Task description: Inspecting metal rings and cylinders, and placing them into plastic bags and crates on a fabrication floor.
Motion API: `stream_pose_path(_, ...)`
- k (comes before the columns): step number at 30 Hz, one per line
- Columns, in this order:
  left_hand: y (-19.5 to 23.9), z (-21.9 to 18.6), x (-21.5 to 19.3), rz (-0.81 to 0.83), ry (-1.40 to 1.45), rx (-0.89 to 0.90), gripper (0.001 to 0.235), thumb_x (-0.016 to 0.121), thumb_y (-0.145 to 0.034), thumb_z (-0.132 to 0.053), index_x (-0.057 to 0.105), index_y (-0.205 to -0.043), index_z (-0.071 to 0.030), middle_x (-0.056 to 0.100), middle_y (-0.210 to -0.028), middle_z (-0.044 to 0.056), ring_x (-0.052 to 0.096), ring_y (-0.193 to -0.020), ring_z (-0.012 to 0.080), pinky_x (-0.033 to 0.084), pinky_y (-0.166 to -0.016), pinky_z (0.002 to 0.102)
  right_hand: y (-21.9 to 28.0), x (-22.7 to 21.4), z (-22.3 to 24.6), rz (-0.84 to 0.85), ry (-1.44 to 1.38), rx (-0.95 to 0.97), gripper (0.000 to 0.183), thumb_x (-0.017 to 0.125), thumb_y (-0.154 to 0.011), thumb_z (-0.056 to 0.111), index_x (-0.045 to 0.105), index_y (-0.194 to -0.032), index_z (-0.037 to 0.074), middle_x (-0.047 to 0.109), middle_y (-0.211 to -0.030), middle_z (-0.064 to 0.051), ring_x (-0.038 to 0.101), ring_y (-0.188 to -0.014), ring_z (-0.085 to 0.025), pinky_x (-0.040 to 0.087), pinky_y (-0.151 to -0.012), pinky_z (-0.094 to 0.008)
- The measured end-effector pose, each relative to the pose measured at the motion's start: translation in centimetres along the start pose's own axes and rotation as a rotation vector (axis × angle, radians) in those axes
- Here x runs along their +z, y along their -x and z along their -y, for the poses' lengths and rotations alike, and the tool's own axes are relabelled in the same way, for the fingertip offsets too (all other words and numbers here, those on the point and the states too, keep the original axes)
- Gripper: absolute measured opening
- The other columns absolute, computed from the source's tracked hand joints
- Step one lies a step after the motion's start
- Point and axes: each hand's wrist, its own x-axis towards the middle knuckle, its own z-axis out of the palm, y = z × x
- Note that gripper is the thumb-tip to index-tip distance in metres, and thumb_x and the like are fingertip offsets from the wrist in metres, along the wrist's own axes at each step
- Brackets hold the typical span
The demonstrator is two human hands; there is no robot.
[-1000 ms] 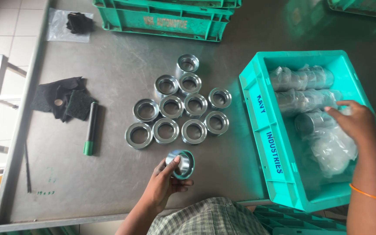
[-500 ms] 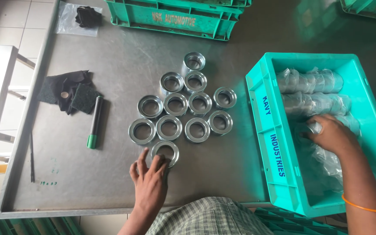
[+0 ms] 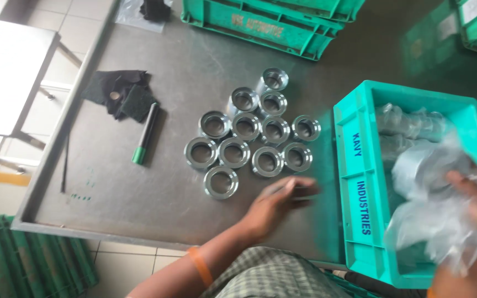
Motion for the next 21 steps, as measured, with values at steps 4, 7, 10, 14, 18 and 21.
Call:
stream_pose_path(4,-4.1,5.6,2.7,0.215,0.803,-0.146,0.060,0.041,-0.110,-0.056,0.054,-0.144,-0.008,0.050,-0.148,0.015,0.048,-0.136,0.0315,0.036,-0.114,0.049,4.4,10.7,-2.6,0.191,0.026,0.221,0.054,0.076,-0.086,0.015,0.063,-0.137,0.001,0.067,-0.122,-0.014,0.064,-0.104,-0.023,0.050,-0.090,-0.038)
stream_pose_path(7,-2.8,3.7,3.0,0.144,0.858,-0.201,0.057,0.041,-0.109,-0.054,0.044,-0.148,-0.013,0.047,-0.147,0.013,0.043,-0.137,0.0327,0.035,-0.114,0.053,6.8,15.5,-1.1,0.111,0.563,-0.305,0.046,0.078,-0.092,0.018,0.065,-0.132,-0.002,0.070,-0.130,-0.014,0.063,-0.122,-0.020,0.045,-0.108,-0.036)
stream_pose_path(10,-1.5,2.3,2.1,-0.024,0.549,-0.196,0.051,0.039,-0.105,-0.044,0.034,-0.152,-0.025,0.043,-0.152,0.008,0.040,-0.143,0.0292,0.031,-0.119,0.050,9.2,15.9,-2.1,0.149,0.639,-0.429,0.065,0.084,-0.075,0.021,0.063,-0.133,-0.001,0.068,-0.131,-0.012,0.063,-0.123,-0.018,0.048,-0.107,-0.034)
stream_pose_path(14,-0.3,1.8,1.2,0.009,0.055,-0.067,0.054,0.037,-0.108,-0.044,0.031,-0.156,-0.021,0.034,-0.155,0.011,0.028,-0.150,0.0299,0.024,-0.123,0.046,9.8,16.6,-4.5,0.228,0.408,0.018,0.086,0.089,-0.068,0.013,0.052,-0.144,0.002,0.072,-0.117,-0.007,0.065,-0.102,-0.012,0.051,-0.089,-0.031)
stream_pose_path(18,0.3,0.1,0.4,0.149,-0.238,0.113,0.068,0.038,-0.106,-0.052,0.035,-0.160,-0.010,0.028,-0.160,0.014,0.020,-0.156,0.0290,0.017,-0.126,0.044,9.0,15.0,-5.3,0.223,0.006,0.244,0.059,0.083,-0.080,0.015,0.063,-0.132,-0.003,0.073,-0.110,-0.009,0.068,-0.098,-0.014,0.054,-0.084,-0.031)
stream_pose_path(21,0.2,-0.6,-0.3,0.203,-0.006,0.071,0.077,0.042,-0.102,-0.058,0.037,-0.159,-0.006,0.034,-0.160,0.014,0.028,-0.153,0.0288,0.021,-0.126,0.045,8.7,13.5,-6.2,0.298,-0.083,0.331,0.056,0.084,-0.080,0.016,0.064,-0.128,-0.006,0.074,-0.107,-0.010,0.069,-0.096,-0.016,0.056,-0.083,-0.033)
